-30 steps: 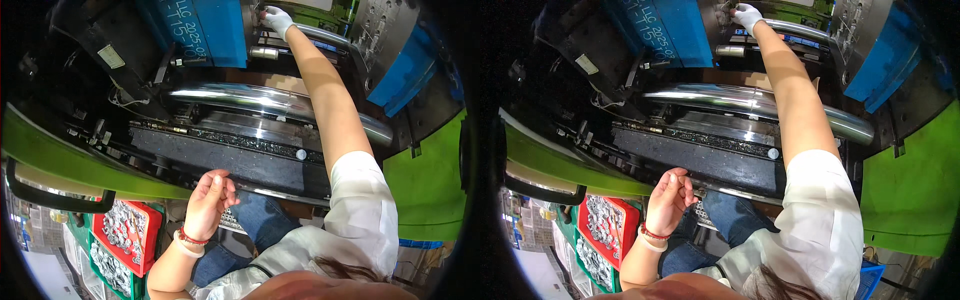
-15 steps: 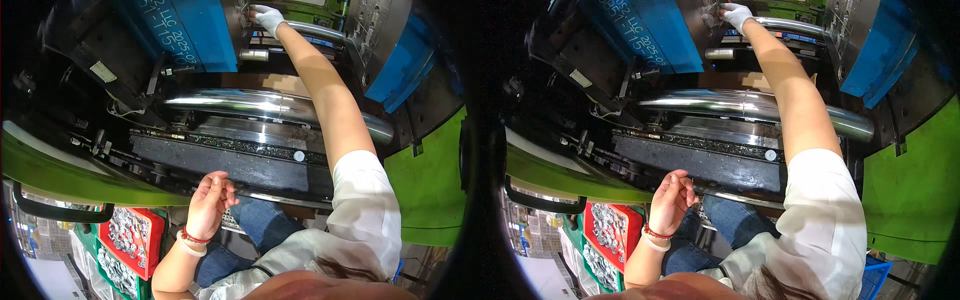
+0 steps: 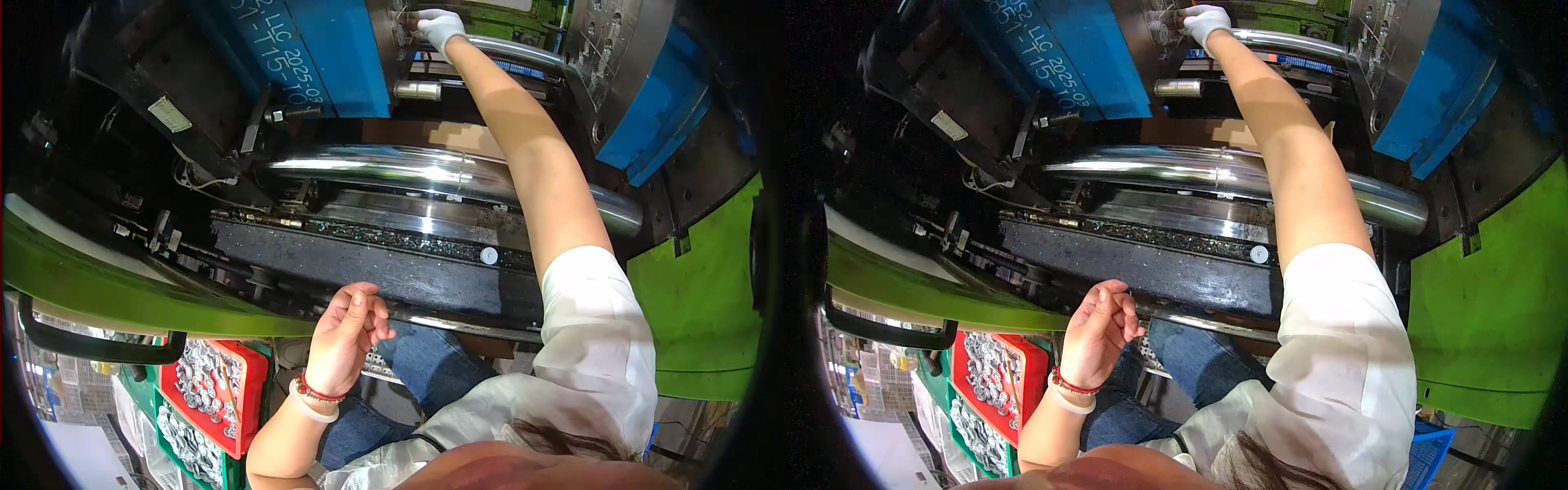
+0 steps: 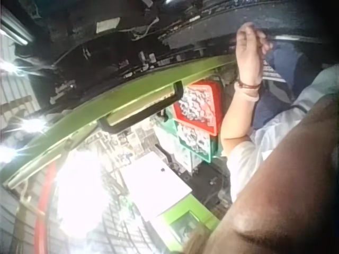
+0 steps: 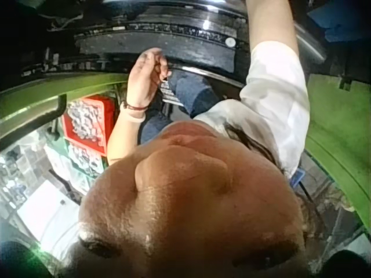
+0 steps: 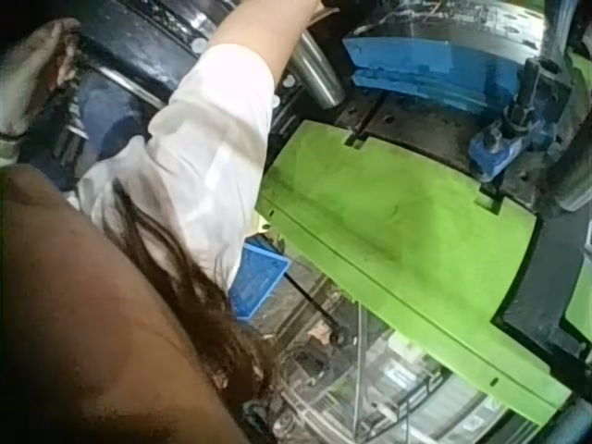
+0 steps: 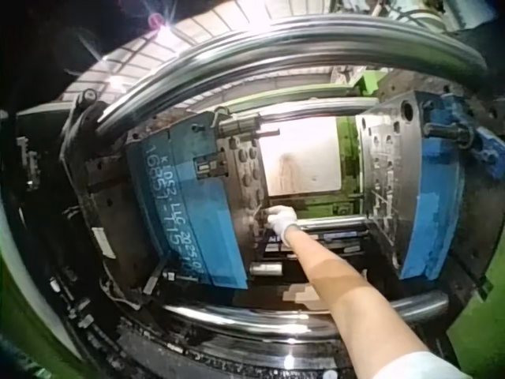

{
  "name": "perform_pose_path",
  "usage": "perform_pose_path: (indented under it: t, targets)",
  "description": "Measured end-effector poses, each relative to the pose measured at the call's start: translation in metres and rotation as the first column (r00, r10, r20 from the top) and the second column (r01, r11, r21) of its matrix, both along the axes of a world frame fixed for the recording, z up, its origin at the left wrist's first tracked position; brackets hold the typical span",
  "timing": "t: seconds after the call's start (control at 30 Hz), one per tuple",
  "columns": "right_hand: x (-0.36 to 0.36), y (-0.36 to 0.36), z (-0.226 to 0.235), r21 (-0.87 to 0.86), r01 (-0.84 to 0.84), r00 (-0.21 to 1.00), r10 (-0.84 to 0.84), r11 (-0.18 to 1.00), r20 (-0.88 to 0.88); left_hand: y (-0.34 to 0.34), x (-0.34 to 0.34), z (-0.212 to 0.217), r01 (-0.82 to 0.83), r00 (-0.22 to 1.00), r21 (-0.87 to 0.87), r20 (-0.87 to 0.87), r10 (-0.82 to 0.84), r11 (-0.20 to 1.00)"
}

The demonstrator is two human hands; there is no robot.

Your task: The operator is removing plastic parts from an injection molding machine, inspecting them, and using a scraper tool to trim or clean them.

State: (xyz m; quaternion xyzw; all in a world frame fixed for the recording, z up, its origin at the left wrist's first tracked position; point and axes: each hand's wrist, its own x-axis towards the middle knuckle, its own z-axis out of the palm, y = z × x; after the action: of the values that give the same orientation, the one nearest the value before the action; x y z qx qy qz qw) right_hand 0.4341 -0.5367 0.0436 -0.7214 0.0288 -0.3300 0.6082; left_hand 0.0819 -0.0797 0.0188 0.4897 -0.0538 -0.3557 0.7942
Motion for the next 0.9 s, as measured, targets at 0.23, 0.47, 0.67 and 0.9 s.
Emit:
perform_pose_path:
  t: [0.23,0.47,0.67,0.9]
  targets:
    - [-0.010,0.004,0.009,-0.436,0.273,0.957,-0.286,0.858,0.036,0.001,-0.001,0.000,0.008,1.000,-0.005,0.003,-0.008,1.000]
    - [-0.036,0.020,0.019,-0.521,0.210,0.960,-0.275,0.828,-0.051,-0.004,-0.003,-0.005,0.014,0.999,0.038,0.050,-0.015,0.999]
    - [-0.105,0.049,0.039,-0.388,0.418,0.879,-0.474,0.821,-0.056,0.004,-0.003,-0.016,-0.014,0.979,0.167,0.201,-0.020,0.986]
    - [-0.243,0.136,0.047,-0.158,0.148,0.983,-0.128,0.976,0.132,0.012,-0.008,-0.027,-0.050,0.884,0.299,0.458,-0.097,0.953]
